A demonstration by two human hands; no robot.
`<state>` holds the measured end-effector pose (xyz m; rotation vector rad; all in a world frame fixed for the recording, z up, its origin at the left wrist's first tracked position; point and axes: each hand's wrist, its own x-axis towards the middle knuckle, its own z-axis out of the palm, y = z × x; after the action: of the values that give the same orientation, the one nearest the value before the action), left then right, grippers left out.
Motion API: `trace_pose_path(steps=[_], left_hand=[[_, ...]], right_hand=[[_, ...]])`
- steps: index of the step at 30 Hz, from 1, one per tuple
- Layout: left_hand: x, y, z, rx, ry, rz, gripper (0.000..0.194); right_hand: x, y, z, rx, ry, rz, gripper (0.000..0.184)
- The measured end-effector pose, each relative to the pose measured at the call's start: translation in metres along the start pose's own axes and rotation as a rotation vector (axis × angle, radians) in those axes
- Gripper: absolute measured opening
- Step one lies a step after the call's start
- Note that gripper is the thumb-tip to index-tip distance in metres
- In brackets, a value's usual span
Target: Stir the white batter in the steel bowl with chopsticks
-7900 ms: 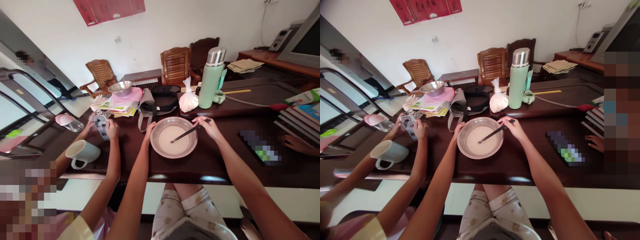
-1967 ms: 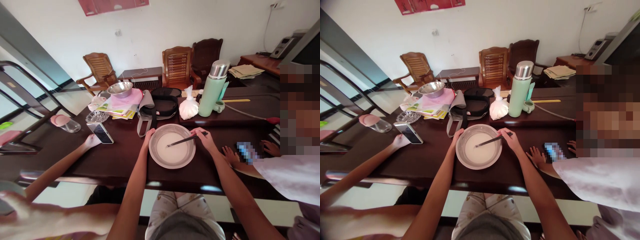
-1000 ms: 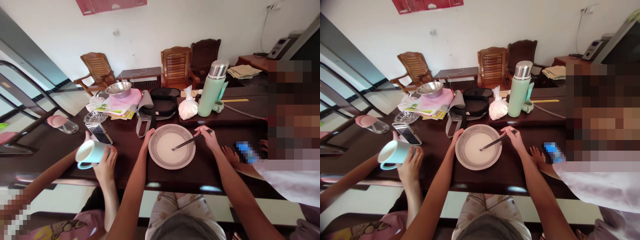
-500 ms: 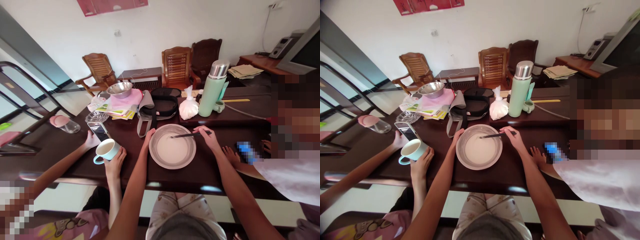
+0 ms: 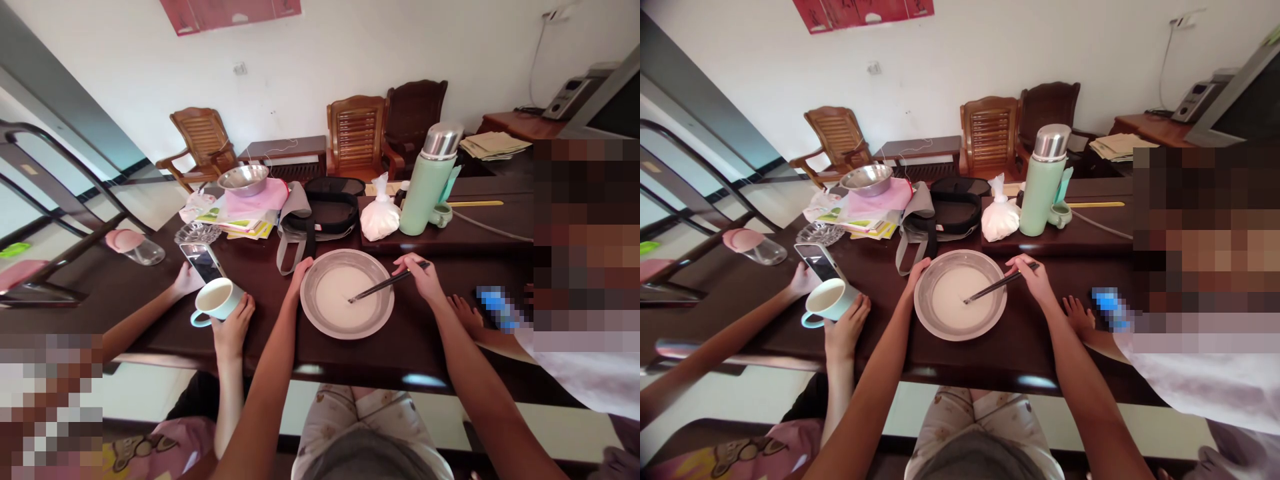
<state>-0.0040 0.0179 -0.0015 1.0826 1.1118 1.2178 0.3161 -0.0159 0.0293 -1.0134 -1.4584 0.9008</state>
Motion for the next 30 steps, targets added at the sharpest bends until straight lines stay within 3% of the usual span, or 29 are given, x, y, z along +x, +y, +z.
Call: trace_pose_path(steps=[3, 8, 14, 19, 25, 30], left_hand=[[-0.0008, 0.0008, 0.0009, 0.002, 0.014, -0.003, 0.048], [-0.0019, 0.0023, 0.0032, 0.017, 0.029, -0.019, 0.048], [-0.0011, 0.0027, 0.0029, 0.031, 0.013, 0.018, 0.045], [-0.0027, 0.0040, 0.0039, 0.004, 0.039, -0.034, 0.044], [-0.0028, 0.0043, 0.0048, 0.006, 0.031, -0.027, 0.047], [-0.0013, 0.0023, 0.0030, 0.001, 0.023, -0.038, 0.047]], right_hand=[[-0.0007, -0.0028, 0.0036, -0.033, -0.070, -0.010, 0.032], [0.0000, -0.0019, -0.0003, -0.026, 0.049, -0.034, 0.029], [-0.0012, -0.0036, 0.0045, -0.014, -0.070, -0.016, 0.030], [-0.0004, -0.0024, 0.0006, -0.014, 0.049, -0.027, 0.030], [-0.0012, -0.0065, 0.0063, -0.032, -0.069, -0.022, 0.030], [-0.0005, -0.0025, 0.0034, 0.010, 0.023, -0.009, 0.030]])
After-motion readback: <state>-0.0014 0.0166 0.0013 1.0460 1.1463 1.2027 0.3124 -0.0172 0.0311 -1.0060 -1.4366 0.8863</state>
